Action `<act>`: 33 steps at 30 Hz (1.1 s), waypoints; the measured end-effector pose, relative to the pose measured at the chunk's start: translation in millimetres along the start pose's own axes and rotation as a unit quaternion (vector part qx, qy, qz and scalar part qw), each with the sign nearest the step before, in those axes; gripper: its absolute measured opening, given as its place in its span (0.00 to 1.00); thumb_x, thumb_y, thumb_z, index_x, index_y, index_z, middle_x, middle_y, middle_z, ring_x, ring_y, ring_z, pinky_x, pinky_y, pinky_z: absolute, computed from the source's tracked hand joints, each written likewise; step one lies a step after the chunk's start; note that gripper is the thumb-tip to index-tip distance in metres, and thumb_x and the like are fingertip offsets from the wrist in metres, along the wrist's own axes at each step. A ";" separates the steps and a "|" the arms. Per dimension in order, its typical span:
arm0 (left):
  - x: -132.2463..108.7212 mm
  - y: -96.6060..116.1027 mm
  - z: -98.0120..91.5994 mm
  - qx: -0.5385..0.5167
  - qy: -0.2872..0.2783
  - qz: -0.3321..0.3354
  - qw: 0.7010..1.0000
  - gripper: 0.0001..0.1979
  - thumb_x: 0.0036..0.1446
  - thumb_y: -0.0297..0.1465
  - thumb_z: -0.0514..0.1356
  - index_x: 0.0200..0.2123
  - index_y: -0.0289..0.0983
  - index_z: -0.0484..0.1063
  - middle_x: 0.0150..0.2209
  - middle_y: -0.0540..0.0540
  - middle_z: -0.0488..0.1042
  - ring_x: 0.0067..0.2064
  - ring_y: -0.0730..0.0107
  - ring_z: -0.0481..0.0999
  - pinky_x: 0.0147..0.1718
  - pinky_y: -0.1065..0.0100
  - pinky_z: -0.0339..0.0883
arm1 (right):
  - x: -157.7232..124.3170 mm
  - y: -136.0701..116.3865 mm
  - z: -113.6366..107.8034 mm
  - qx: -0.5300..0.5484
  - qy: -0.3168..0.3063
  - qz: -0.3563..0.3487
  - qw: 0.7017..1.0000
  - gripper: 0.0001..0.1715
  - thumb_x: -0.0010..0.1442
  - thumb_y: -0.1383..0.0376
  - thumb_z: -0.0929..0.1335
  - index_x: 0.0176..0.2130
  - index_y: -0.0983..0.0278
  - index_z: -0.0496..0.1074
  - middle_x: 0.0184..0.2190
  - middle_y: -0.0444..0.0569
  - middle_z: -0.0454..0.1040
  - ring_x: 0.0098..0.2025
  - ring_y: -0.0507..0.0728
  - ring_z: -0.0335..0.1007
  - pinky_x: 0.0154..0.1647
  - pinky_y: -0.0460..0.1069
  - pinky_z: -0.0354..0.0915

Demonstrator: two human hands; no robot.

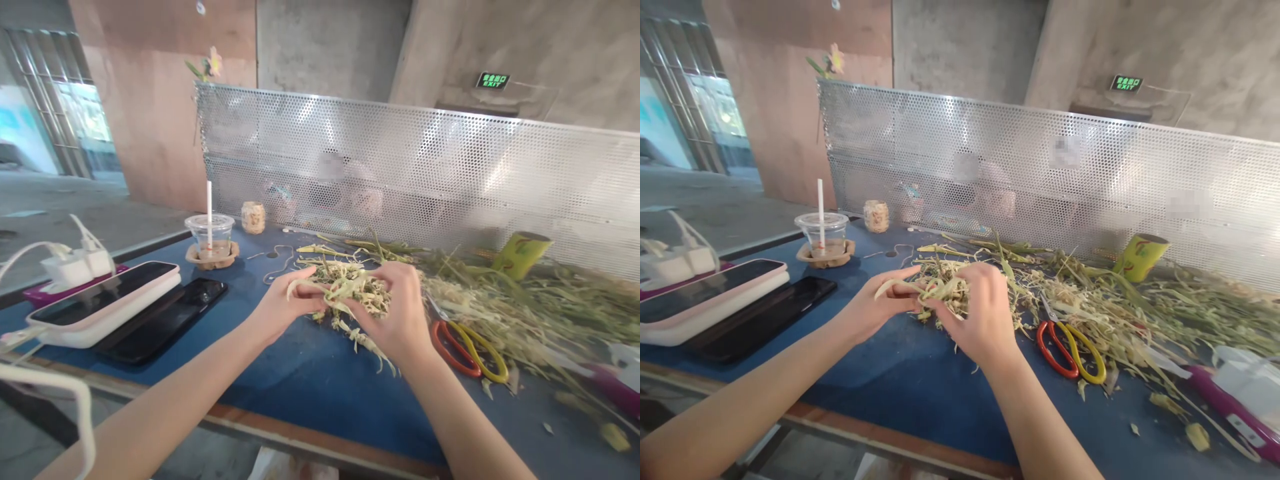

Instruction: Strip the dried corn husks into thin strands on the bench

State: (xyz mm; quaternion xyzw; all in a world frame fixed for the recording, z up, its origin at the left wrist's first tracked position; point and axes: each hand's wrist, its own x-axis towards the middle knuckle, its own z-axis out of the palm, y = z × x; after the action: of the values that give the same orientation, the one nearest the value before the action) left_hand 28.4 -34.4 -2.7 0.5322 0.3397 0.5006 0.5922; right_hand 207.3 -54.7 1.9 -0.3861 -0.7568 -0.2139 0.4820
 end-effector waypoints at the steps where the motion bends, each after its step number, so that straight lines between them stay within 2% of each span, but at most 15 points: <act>1: 0.1 1.4 -0.2 -0.015 0.014 0.001 1.000 0.46 0.37 0.21 0.66 0.60 0.24 0.47 0.30 0.43 0.79 0.32 0.67 0.75 0.35 0.65 0.65 | -0.5 1.9 0.3 0.049 -0.025 0.085 0.995 0.18 0.54 0.55 0.65 0.40 0.64 0.63 0.30 0.50 0.69 0.31 0.54 0.63 0.30 0.50 0.59; 3: -0.1 3.3 0.1 -0.042 0.027 -0.001 0.999 0.46 0.38 0.21 0.66 0.60 0.25 0.48 0.29 0.44 0.79 0.32 0.67 0.75 0.34 0.66 0.65 | -2.0 4.8 2.8 0.134 -0.145 0.205 0.959 0.17 0.54 0.53 0.64 0.37 0.63 0.64 0.25 0.46 0.68 0.25 0.52 0.63 0.25 0.48 0.59; 5: -0.8 3.9 1.4 -0.058 0.026 -0.012 0.998 0.46 0.37 0.20 0.66 0.60 0.26 0.48 0.27 0.46 0.78 0.31 0.68 0.75 0.34 0.67 0.66 | -3.7 4.9 7.4 0.200 -0.269 0.240 0.911 0.20 0.51 0.51 0.66 0.37 0.63 0.65 0.26 0.46 0.70 0.27 0.53 0.66 0.27 0.48 0.61; 6: -1.3 3.8 2.4 -0.062 0.020 -0.018 0.998 0.46 0.37 0.19 0.66 0.60 0.27 0.48 0.27 0.46 0.78 0.31 0.68 0.75 0.33 0.67 0.66 | -4.3 3.8 10.1 0.233 -0.293 0.241 0.896 0.22 0.49 0.51 0.68 0.39 0.64 0.66 0.29 0.47 0.72 0.29 0.54 0.67 0.29 0.49 0.63; 9: -3.1 2.9 5.6 -0.066 0.018 -0.025 0.997 0.49 0.37 0.17 0.65 0.61 0.29 0.43 0.28 0.45 0.78 0.30 0.68 0.75 0.30 0.68 0.66 | -4.4 -2.1 16.7 0.332 -0.281 0.240 0.868 0.26 0.50 0.55 0.68 0.47 0.62 0.64 0.39 0.50 0.73 0.36 0.55 0.69 0.34 0.49 0.65; 11: -4.0 1.7 6.9 -0.063 0.026 -0.016 0.998 0.53 0.38 0.16 0.64 0.62 0.32 0.36 0.29 0.45 0.78 0.29 0.69 0.74 0.26 0.69 0.65 | -3.1 -5.3 18.9 0.350 -0.276 0.229 0.866 0.21 0.52 0.57 0.67 0.45 0.60 0.67 0.42 0.49 0.72 0.36 0.54 0.70 0.33 0.49 0.66; 14: -3.9 -0.9 6.6 -0.055 0.021 -0.002 0.998 0.54 0.39 0.15 0.63 0.63 0.35 0.31 0.28 0.46 0.77 0.24 0.72 0.71 0.21 0.71 0.62 | -1.9 -6.3 19.9 0.294 -0.255 0.180 0.903 0.13 0.53 0.59 0.67 0.38 0.59 0.73 0.42 0.49 0.72 0.37 0.55 0.68 0.35 0.50 0.66; 16: -2.9 -3.0 5.2 -0.057 0.020 0.005 0.998 0.54 0.39 0.15 0.63 0.62 0.34 0.30 0.30 0.44 0.76 0.23 0.72 0.70 0.19 0.70 0.62 | -2.6 -5.3 20.3 0.233 -0.206 0.154 0.938 0.14 0.50 0.59 0.69 0.39 0.58 0.74 0.38 0.49 0.71 0.38 0.56 0.67 0.39 0.52 0.65; 18: -1.5 -4.6 3.6 -0.063 0.021 0.013 0.998 0.56 0.39 0.16 0.63 0.62 0.35 0.27 0.34 0.42 0.76 0.23 0.73 0.70 0.19 0.70 0.63 | -4.3 -4.5 20.4 0.180 -0.164 0.136 0.960 0.15 0.49 0.59 0.70 0.39 0.58 0.74 0.33 0.49 0.68 0.36 0.56 0.65 0.39 0.52 0.65; 21: 0.2 -5.6 1.9 -0.074 0.021 0.021 0.997 0.58 0.39 0.16 0.64 0.62 0.38 0.25 0.40 0.38 0.74 0.24 0.74 0.70 0.20 0.69 0.63 | -7.3 -5.7 19.4 0.118 -0.142 0.111 0.977 0.12 0.50 0.56 0.69 0.32 0.61 0.76 0.30 0.48 0.61 0.31 0.54 0.63 0.33 0.50 0.65; 25: 1.8 -6.2 0.7 -0.073 0.020 0.027 0.997 0.58 0.39 0.16 0.64 0.62 0.40 0.25 0.43 0.36 0.73 0.25 0.74 0.71 0.19 0.71 0.63 | -8.4 -10.0 15.9 0.032 -0.122 0.131 0.983 0.15 0.49 0.53 0.68 0.28 0.63 0.75 0.31 0.49 0.58 0.29 0.54 0.61 0.29 0.50 0.64; 27: 1.8 -6.9 0.0 -0.064 0.015 0.029 0.997 0.58 0.39 0.17 0.65 0.62 0.41 0.25 0.46 0.35 0.72 0.26 0.73 0.71 0.20 0.70 0.64 | -7.2 -11.5 14.8 0.067 -0.149 0.128 0.978 0.14 0.52 0.55 0.67 0.32 0.63 0.74 0.30 0.49 0.61 0.29 0.54 0.63 0.30 0.50 0.64; 29: 0.8 -7.1 -0.3 -0.054 0.018 0.026 0.998 0.58 0.39 0.18 0.65 0.62 0.40 0.26 0.47 0.33 0.70 0.26 0.73 0.72 0.20 0.70 0.64 | -5.6 -11.7 15.0 0.154 -0.176 0.112 0.966 0.12 0.55 0.59 0.66 0.37 0.62 0.73 0.30 0.49 0.65 0.32 0.55 0.66 0.34 0.49 0.64; 33: -2.5 -3.6 1.4 -0.038 0.018 0.021 0.999 0.57 0.39 0.18 0.65 0.62 0.41 0.28 0.49 0.32 0.69 0.21 0.77 0.70 0.19 0.70 0.64 | -4.5 -8.9 19.3 0.264 -0.168 0.106 0.944 0.10 0.55 0.61 0.67 0.37 0.62 0.73 0.29 0.47 0.71 0.32 0.54 0.67 0.35 0.48 0.64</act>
State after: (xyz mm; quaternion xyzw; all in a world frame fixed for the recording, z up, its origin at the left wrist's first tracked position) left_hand 29.9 -36.9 -6.3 0.5070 0.3200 0.5350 0.5952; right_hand 190.4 -48.4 -10.2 -0.3536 -0.8109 0.1142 0.4522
